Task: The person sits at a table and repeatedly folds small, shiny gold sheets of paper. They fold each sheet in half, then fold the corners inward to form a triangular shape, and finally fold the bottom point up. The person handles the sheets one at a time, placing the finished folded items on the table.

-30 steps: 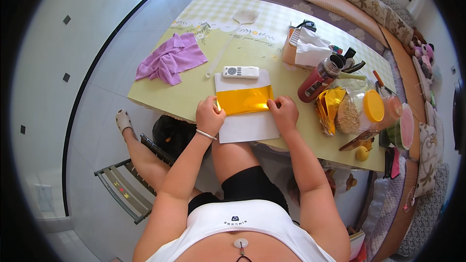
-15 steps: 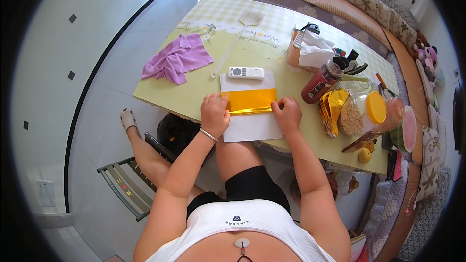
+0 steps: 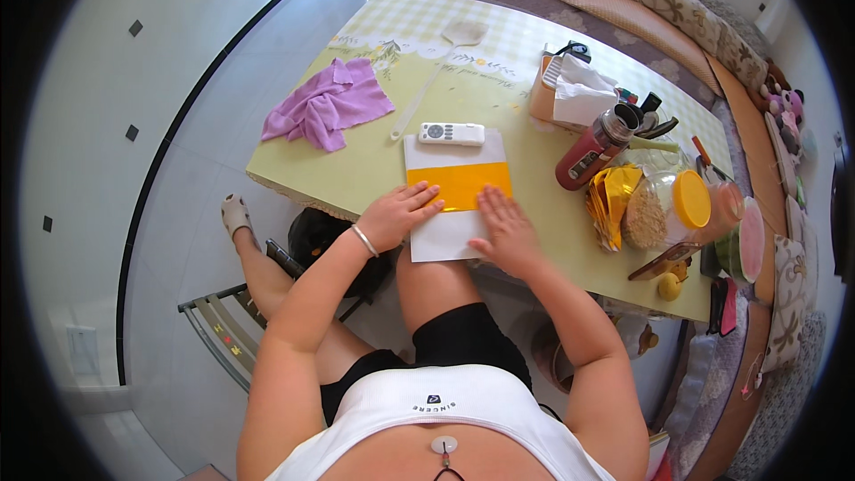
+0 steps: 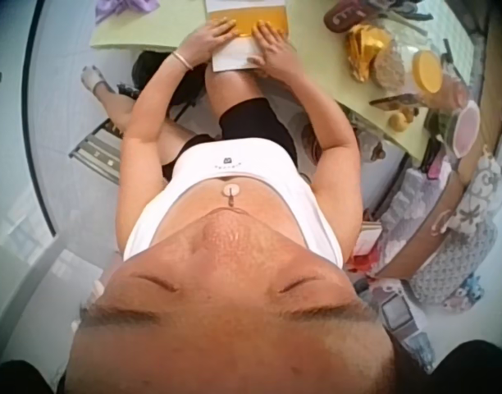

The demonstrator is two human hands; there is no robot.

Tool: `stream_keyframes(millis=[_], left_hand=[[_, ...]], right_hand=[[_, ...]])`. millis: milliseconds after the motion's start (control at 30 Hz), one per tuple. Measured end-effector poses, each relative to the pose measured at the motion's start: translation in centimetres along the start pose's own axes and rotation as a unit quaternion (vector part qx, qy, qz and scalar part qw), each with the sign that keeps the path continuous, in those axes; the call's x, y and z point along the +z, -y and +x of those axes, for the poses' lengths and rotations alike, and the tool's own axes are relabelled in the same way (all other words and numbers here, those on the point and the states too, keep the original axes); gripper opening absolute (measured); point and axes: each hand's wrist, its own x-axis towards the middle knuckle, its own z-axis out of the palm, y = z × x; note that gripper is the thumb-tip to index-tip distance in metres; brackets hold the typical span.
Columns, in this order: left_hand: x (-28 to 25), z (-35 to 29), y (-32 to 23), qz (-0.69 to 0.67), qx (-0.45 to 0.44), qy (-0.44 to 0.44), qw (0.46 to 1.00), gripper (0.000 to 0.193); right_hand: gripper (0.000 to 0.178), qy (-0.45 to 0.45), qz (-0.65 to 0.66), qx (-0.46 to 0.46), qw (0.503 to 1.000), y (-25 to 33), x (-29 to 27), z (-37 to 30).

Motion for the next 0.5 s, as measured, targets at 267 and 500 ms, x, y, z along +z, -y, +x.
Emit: stream_keyframes(millis=[267, 500], left_hand=[[0.4, 0.4, 2.3, -0.136, -0.193, -0.154, 0.960, 0.048], [-0.6, 6.1, 3.4, -0.120, -0.402, 0.050, 0.906, 0.063]], right_hand=[[0.045, -0.208, 0.209, 0.118, 0.948, -4.7, -1.5, -0.6], [0.050, -0.114, 0.568, 0.265, 0.771, -2.6, 0.5, 5.6]])
